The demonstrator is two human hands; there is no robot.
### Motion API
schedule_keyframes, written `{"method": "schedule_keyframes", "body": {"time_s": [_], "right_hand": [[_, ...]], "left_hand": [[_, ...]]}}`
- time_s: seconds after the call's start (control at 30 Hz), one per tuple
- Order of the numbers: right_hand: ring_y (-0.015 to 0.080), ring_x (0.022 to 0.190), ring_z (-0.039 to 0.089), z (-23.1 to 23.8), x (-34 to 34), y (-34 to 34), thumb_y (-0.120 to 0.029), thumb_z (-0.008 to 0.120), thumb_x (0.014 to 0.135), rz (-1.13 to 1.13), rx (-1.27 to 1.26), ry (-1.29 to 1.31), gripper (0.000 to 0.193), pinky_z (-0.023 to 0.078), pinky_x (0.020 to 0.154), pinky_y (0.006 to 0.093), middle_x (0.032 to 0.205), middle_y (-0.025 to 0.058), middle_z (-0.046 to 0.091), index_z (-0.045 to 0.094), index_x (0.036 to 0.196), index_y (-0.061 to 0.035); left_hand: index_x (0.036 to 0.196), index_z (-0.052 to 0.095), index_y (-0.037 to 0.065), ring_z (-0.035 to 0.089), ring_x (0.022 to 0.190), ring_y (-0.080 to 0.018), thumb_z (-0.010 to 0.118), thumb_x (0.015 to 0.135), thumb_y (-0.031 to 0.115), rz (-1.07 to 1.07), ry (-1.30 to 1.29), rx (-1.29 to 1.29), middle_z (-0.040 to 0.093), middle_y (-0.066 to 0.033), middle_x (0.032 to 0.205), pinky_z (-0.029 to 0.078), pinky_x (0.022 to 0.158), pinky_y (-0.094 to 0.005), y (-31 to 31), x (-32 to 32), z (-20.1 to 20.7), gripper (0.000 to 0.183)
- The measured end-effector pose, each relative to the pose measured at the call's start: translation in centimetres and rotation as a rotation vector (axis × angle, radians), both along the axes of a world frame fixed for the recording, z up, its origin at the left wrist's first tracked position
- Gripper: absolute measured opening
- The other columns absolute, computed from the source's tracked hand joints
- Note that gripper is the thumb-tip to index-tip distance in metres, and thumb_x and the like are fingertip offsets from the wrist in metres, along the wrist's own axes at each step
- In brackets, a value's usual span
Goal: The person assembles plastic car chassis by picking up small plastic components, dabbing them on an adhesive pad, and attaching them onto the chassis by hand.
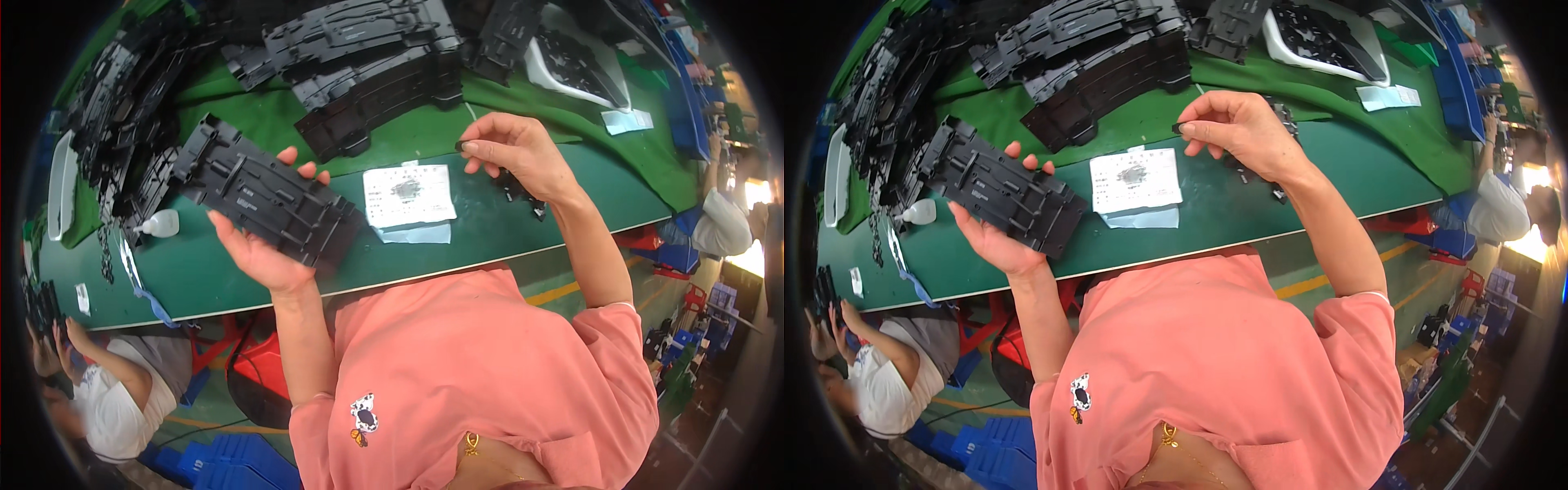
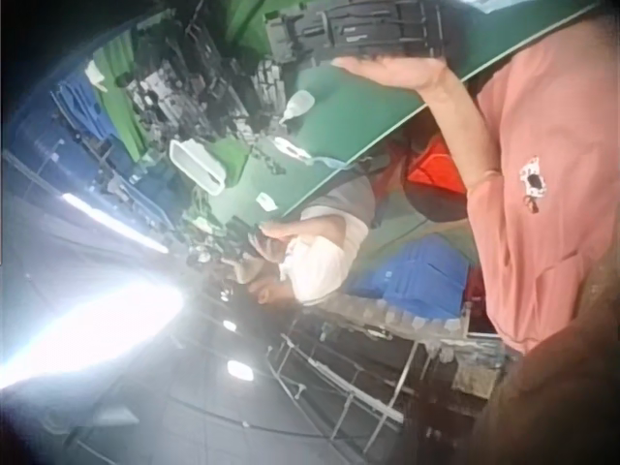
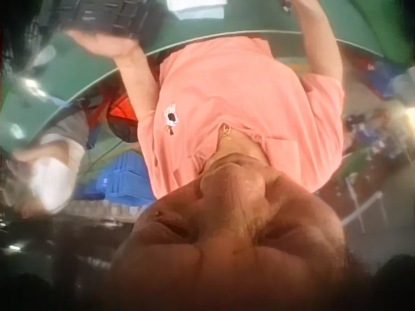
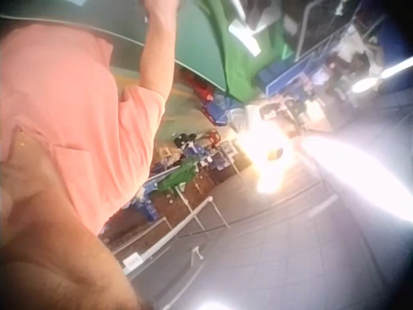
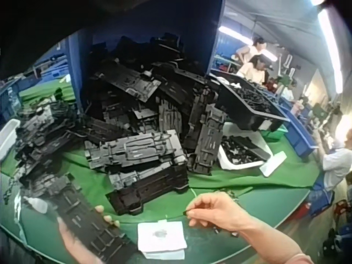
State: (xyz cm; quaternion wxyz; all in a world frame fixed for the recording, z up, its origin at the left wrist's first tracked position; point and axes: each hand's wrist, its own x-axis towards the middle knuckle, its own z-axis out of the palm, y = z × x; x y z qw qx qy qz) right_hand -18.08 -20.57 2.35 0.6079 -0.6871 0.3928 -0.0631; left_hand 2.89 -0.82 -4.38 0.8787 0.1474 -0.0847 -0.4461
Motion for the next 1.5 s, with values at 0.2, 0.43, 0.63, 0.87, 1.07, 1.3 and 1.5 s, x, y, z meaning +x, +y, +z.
{"method": "schedule_keyframes", "body": {"time_s": [0.2,0.43,0.63,0.87,1.07,1.3,1.5], "right_hand": [[0.0195,0.076,0.063,0.0,1.3,2.9,-0.003,0.06,0.086,0.365,-0.642,-0.061,0.014,0.049,0.069,0.0273,0.091,0.0091,0.065,0.062,0.099,0.0015],[0.0312,0.076,0.063,-1.0,2.6,4.6,-0.002,0.062,0.083,0.522,-0.839,-0.054,0.013,0.051,0.065,0.0368,0.09,0.0141,0.062,0.06,0.095,0.0009],[0.0279,0.073,0.059,-1.2,2.8,4.7,0.0,0.064,0.078,0.586,-1.055,-0.044,0.014,0.049,0.061,0.0368,0.084,0.0106,0.057,0.061,0.092,-0.0011],[0.0263,0.074,0.058,-2.3,3.0,4.7,0.001,0.064,0.076,0.605,-1.09,-0.064,0.012,0.048,0.062,0.0359,0.083,0.0092,0.055,0.062,0.088,-0.0014],[0.0256,0.075,0.056,-2.3,3.1,4.8,-0.002,0.067,0.076,0.484,-0.959,-0.102,0.011,0.047,0.064,0.0355,0.083,0.0078,0.055,0.066,0.087,-0.004],[0.02,0.077,0.055,-3.3,2.5,4.4,-0.008,0.07,0.075,0.416,-1.003,-0.122,0.007,0.04,0.069,0.0325,0.077,0.0027,0.055,0.069,0.081,-0.0074],[0.0224,0.077,0.052,-3.1,2.3,4.3,-0.006,0.069,0.075,0.428,-0.986,-0.11,0.01,0.039,0.07,0.0331,0.079,0.0043,0.054,0.068,0.085,-0.0083]], "left_hand": [[0.138,0.034,0.002,0.054,0.108,-0.0395,0.027,0.092,0.064,-0.024,0.022,-0.032,0.045,-0.0276,0.13,0.043,0.095,-0.0535,-0.4,0.2,-0.1,0.077],[0.139,0.037,0.005,0.055,0.107,-0.0361,0.028,0.093,0.06,-0.025,-0.031,0.001,0.047,-0.0243,0.13,0.04,0.097,-0.0544,-0.1,0.3,-0.1,0.072],[0.136,0.036,-0.001,0.057,0.105,-0.0371,0.026,0.091,0.065,-0.01,0.009,-0.026,0.048,-0.0275,0.127,0.047,0.091,-0.0498,-0.2,0.2,0.0,0.08],[0.135,0.037,-0.002,0.057,0.105,-0.0363,0.024,0.091,0.065,0.003,-0.001,0.014,0.049,-0.027,0.127,0.047,0.09,-0.0485,-0.3,0.1,0.2,0.082],[0.135,0.037,-0.002,0.057,0.104,-0.0358,0.023,0.091,0.066,0.005,-0.005,0.037,0.049,-0.0265,0.127,0.047,0.09,-0.0481,-0.2,0.1,0.3,0.082],[0.135,0.037,-0.002,0.057,0.105,-0.036,0.024,0.091,0.066,-0.004,0.005,0.021,0.048,-0.0268,0.127,0.047,0.09,-0.0483,-0.3,0.0,0.3,0.082],[0.139,0.036,0.004,0.055,0.108,-0.0365,0.027,0.093,0.06,-0.047,-0.047,-0.031,0.047,-0.024,0.131,0.043,0.095,-0.0537,-0.2,0.3,-0.3,0.073]]}}
